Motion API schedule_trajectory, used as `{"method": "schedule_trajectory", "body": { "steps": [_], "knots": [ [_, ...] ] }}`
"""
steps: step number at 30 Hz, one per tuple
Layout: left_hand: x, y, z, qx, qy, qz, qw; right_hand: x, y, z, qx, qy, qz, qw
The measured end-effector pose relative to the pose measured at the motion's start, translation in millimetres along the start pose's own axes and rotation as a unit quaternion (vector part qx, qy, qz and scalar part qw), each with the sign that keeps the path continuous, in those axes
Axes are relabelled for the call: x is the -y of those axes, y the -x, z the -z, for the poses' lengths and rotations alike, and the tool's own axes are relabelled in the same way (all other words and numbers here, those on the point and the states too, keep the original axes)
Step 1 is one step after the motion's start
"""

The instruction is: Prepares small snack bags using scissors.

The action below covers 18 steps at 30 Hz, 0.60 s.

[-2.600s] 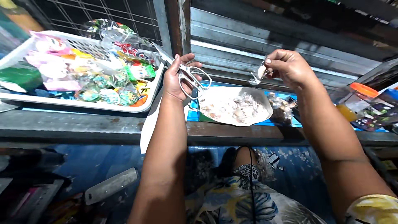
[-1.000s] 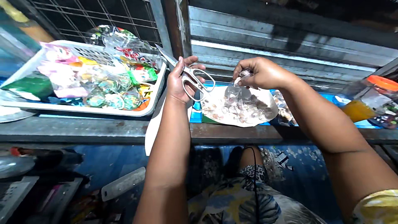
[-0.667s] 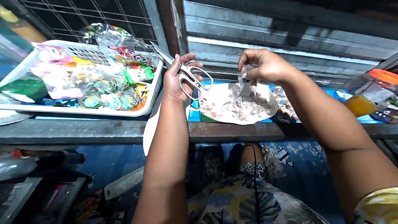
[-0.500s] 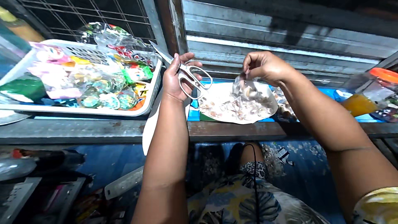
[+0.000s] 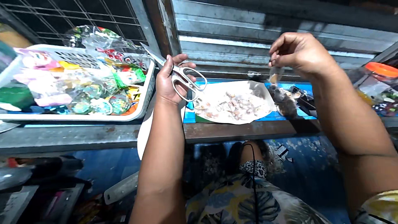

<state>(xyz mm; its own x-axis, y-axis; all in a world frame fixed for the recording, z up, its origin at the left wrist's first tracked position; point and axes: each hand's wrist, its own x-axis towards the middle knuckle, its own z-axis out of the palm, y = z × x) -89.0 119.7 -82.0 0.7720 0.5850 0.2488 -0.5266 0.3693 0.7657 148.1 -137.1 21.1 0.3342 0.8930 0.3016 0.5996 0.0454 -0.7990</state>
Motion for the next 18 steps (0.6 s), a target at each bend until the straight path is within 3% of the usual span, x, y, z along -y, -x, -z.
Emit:
{"method": "schedule_trajectory", "body": {
  "steps": [3, 6, 10, 13, 18],
  "knots": [
    [-1, 0, -2, -0.003, 0.001, 0.001, 1.0, -1, 12, -3, 0.029, 0.029, -0.007, 0.999],
    [0, 1, -3, -0.004, -0.012, 0.007, 1.0, -10, 9, -30, 0.123, 0.24, -0.014, 0.963],
    [-1, 2, -5, 0.0, -0.026, 0.008, 1.0, -34, -12, -87, 0.155, 0.331, -0.042, 0.93],
    [0, 2, -5, -0.005, -0.035, 0.014, 0.999, -38, -24, -116, 0.154, 0.365, -0.078, 0.915],
    [2, 0, -5, 0.001, -0.03, 0.02, 0.999, -32, -28, -89, 0.033, 0.25, -0.025, 0.967]
  ]
}}
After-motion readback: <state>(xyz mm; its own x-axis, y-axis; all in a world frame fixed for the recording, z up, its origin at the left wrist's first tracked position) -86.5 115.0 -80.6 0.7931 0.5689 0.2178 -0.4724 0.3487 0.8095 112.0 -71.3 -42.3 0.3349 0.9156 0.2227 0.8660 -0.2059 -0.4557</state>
